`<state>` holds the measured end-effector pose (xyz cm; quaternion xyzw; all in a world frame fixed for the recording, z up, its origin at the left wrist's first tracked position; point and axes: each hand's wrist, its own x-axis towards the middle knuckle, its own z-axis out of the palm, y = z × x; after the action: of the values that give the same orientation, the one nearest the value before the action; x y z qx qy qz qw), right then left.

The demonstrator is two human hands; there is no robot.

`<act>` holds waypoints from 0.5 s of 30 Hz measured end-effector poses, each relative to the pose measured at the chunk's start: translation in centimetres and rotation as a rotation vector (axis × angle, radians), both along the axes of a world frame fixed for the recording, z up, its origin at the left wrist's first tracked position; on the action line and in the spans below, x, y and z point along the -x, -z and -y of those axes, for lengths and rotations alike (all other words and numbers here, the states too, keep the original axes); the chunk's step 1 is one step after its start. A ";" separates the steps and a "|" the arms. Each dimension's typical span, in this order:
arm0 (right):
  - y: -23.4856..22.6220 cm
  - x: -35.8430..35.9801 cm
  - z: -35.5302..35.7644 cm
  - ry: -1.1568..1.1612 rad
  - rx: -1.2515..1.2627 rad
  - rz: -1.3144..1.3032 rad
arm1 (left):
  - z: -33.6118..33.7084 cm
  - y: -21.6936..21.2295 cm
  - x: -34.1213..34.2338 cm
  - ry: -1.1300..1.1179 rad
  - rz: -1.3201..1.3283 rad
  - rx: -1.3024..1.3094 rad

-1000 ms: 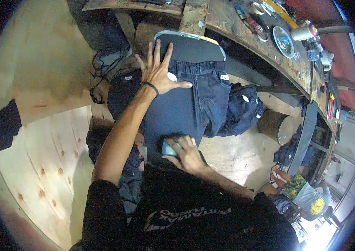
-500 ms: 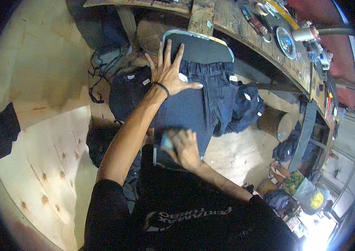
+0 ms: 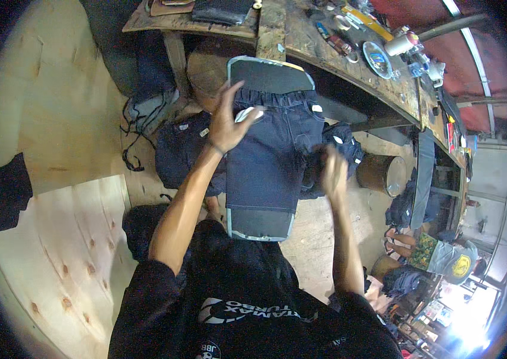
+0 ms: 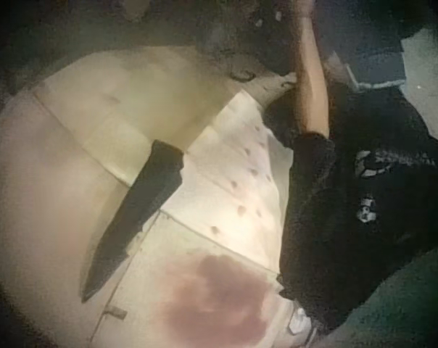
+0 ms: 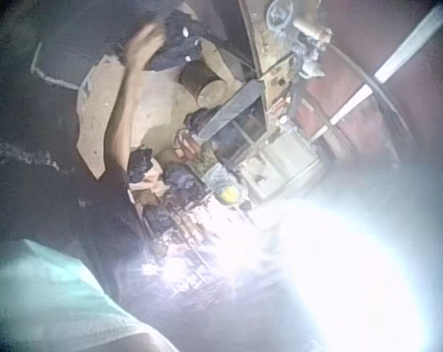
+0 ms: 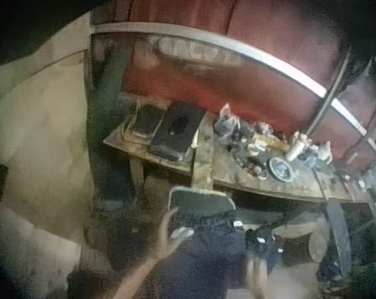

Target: The person uses a small blue sponge to repeatedly rub and clean the surface of several dark-colored pants laid on a small board. The person flips and repositions the pants to treat different areas, then stacks the cleaned items on the floor.

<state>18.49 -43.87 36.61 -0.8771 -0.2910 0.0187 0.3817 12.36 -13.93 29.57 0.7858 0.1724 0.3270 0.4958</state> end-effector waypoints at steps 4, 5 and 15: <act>4.1 -10.7 0.7 -0.029 0.180 -0.491 | 4.4 3.2 7.1 -0.005 -0.319 0.541; 5.6 -11.7 0.9 -0.135 0.265 -0.740 | 5.9 4.0 8.4 0.066 -0.355 0.580; 5.8 12.1 20.7 -0.427 0.306 -1.169 | 21.5 -4.5 30.7 0.159 -0.971 0.688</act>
<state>6.40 -64.59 30.77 -0.6895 -0.1971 0.6108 0.3358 -18.30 -35.45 34.12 0.6502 0.4158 -0.1821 0.6093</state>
